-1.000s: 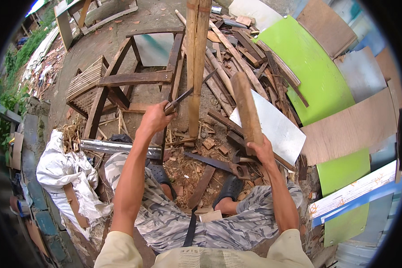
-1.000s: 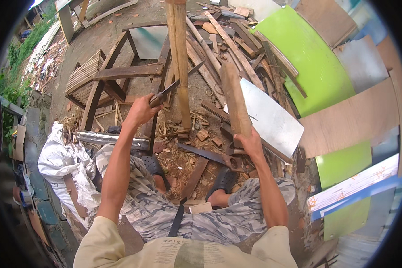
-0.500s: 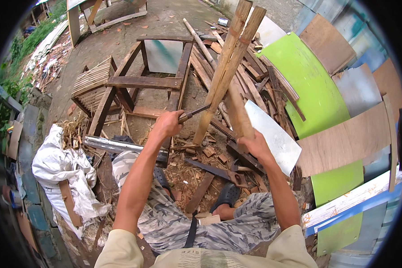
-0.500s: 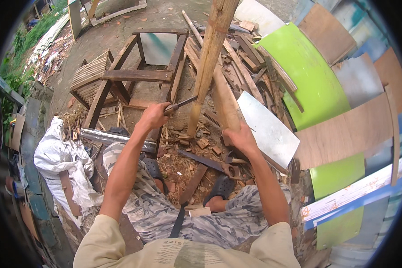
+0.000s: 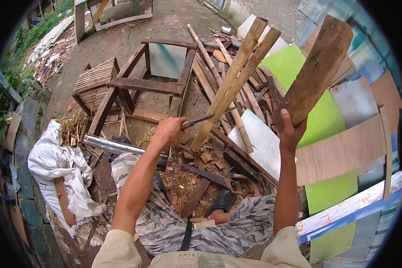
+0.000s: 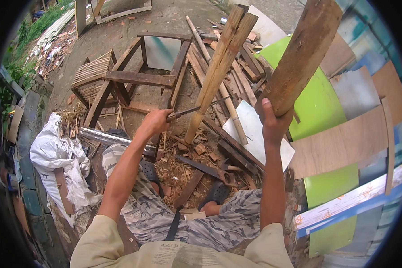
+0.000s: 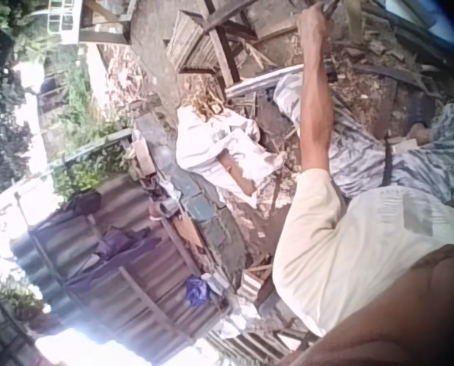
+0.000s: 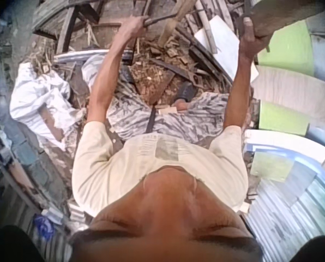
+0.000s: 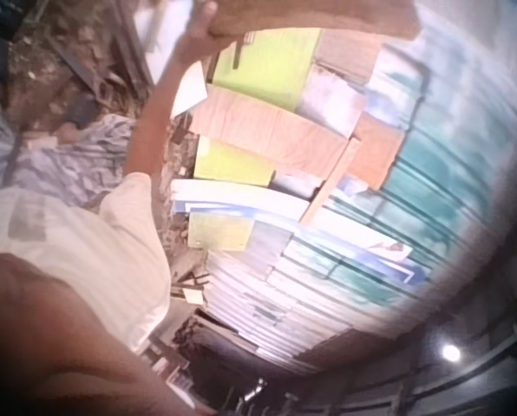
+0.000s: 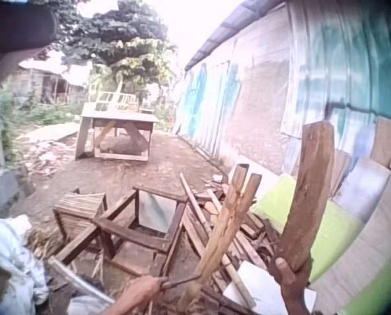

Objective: The person sits on the ground and splits a piece of wood using a machete and a wooden mallet. They repeatedly strike the wood to separate it into smaller pieces, then inspect and reposition the wood as needed.

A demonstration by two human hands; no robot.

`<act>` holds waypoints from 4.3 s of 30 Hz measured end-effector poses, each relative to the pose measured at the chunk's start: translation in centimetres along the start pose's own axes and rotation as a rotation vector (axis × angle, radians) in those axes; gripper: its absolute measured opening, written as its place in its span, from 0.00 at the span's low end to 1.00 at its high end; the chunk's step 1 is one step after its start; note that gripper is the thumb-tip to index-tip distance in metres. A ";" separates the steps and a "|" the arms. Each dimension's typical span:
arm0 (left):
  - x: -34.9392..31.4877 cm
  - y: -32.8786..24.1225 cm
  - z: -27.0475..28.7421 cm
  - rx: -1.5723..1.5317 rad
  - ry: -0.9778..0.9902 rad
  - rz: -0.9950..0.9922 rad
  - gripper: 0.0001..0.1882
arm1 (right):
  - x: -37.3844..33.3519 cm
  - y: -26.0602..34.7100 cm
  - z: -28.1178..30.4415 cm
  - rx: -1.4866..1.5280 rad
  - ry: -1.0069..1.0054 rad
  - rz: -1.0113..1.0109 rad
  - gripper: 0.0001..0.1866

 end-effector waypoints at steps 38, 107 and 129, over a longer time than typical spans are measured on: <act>0.3 -0.6 -1.5 0.052 0.021 -0.022 0.17 | -3.1 -0.8 0.8 0.020 0.088 -0.176 0.25; 3.2 -0.7 -8.0 -0.087 -0.030 0.062 0.10 | -8.1 -5.8 3.3 0.439 -0.020 -0.080 0.31; 3.7 -0.2 -10.2 -0.063 -0.075 0.032 0.11 | -2.3 -11.6 1.2 0.173 -0.006 -0.205 0.26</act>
Point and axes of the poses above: each hand's wrist, its own x-axis towards the middle knuckle, its own z-axis out of the back of the hand, y = z × x, the point moved 1 cm from there along x, towards the middle knuckle, and after that the axes turned 12 degrees about y, right-handed, at the moved point
